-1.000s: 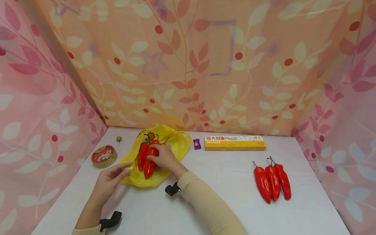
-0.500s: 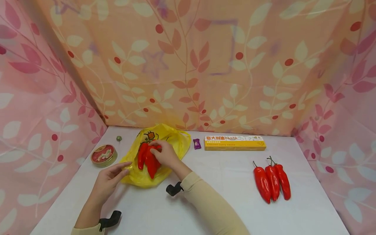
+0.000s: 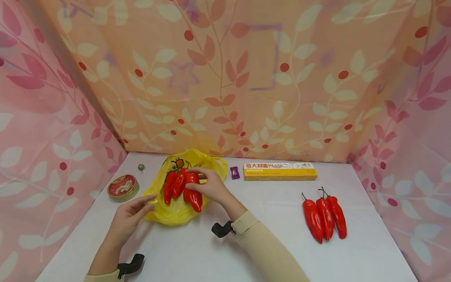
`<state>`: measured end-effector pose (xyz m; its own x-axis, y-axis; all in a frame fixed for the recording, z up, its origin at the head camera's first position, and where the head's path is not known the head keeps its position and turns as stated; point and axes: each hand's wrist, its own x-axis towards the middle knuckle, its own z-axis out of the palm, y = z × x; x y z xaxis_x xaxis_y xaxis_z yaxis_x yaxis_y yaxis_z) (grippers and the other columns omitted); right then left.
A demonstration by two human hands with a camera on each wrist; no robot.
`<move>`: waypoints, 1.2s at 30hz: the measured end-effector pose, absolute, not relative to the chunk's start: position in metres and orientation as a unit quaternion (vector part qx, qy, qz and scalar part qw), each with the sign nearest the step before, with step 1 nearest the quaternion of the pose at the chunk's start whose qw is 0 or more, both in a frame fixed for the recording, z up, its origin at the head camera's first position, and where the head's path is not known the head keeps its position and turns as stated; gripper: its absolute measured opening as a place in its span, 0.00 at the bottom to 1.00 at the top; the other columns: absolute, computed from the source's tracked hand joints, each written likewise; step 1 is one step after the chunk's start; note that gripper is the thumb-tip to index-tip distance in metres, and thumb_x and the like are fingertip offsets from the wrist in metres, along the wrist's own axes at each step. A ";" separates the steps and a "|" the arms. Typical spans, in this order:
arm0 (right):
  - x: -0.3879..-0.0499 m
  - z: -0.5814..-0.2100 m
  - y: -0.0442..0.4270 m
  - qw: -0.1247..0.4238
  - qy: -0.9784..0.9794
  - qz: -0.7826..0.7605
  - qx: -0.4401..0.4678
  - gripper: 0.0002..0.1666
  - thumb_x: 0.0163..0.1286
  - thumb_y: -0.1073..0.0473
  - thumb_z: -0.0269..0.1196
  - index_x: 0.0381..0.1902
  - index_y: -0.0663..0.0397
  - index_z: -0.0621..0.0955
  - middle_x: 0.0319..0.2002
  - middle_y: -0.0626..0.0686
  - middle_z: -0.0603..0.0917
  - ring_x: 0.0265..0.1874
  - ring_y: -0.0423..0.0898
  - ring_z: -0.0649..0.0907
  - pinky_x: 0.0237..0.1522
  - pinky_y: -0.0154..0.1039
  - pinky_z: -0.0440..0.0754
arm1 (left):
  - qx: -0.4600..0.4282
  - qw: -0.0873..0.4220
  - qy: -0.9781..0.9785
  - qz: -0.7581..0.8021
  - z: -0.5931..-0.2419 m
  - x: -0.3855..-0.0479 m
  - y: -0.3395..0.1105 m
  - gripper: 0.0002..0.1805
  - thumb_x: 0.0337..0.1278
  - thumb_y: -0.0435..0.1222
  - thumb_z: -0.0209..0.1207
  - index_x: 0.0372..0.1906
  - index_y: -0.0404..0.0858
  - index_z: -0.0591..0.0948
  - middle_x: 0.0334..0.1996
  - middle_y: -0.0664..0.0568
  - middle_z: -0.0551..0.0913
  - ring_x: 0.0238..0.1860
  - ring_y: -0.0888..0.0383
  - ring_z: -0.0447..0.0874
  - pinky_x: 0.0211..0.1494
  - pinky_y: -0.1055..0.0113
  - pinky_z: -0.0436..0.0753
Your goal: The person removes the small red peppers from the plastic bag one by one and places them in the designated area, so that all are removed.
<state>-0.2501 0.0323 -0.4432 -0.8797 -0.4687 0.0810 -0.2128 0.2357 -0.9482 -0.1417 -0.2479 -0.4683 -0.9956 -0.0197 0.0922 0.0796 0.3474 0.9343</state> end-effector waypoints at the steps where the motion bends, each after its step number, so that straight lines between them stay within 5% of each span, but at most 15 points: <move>1: -0.249 -0.444 0.036 0.115 0.776 -0.581 -0.217 0.27 0.67 0.51 0.70 0.64 0.41 0.80 0.60 0.50 0.81 0.61 0.55 0.79 0.47 0.46 0.88 | -0.017 0.044 -0.820 -0.571 -0.468 -0.142 -0.248 0.19 0.67 0.43 0.63 0.59 0.42 0.84 0.59 0.46 0.84 0.50 0.69 0.82 0.53 0.81 0.80; 8: -0.240 -0.442 0.063 0.072 0.785 -0.584 -0.193 0.29 0.64 0.50 0.72 0.64 0.33 0.80 0.58 0.51 0.82 0.53 0.53 0.83 0.47 0.44 0.88 | -0.010 0.037 -0.821 -0.569 -0.466 -0.142 -0.248 0.19 0.67 0.43 0.63 0.59 0.42 0.84 0.59 0.46 0.83 0.50 0.69 0.82 0.53 0.80 0.80; 15: -0.230 -0.442 0.088 0.058 0.796 -0.586 -0.143 0.34 0.62 0.46 0.74 0.66 0.30 0.76 0.59 0.53 0.81 0.44 0.52 0.85 0.36 0.43 0.90 | -0.007 0.035 -0.821 -0.570 -0.468 -0.142 -0.249 0.19 0.67 0.43 0.64 0.59 0.42 0.84 0.59 0.46 0.83 0.50 0.69 0.82 0.53 0.81 0.80; 28: -0.213 -0.444 0.145 0.044 0.820 -0.556 -0.127 0.39 0.65 0.50 0.72 0.72 0.39 0.71 0.62 0.57 0.79 0.51 0.55 0.84 0.43 0.47 0.89 | -0.011 0.039 -0.821 -0.570 -0.468 -0.142 -0.248 0.19 0.67 0.41 0.64 0.59 0.41 0.84 0.58 0.45 0.84 0.49 0.68 0.83 0.52 0.81 0.80; 36: -0.199 -0.448 0.178 0.029 0.858 -0.506 -0.081 0.37 0.63 0.45 0.73 0.69 0.32 0.75 0.58 0.57 0.82 0.51 0.55 0.83 0.41 0.45 0.89 | -0.013 0.037 -0.822 -0.569 -0.468 -0.142 -0.247 0.18 0.67 0.41 0.63 0.59 0.41 0.84 0.59 0.46 0.84 0.49 0.67 0.83 0.52 0.81 0.80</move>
<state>-0.1986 0.1781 -0.4485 -0.9853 -0.1677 0.0328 -0.1100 0.4751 -0.8730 -0.1420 -0.2469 -0.4680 -0.9969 -0.0217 0.0761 0.0636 0.3532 0.9334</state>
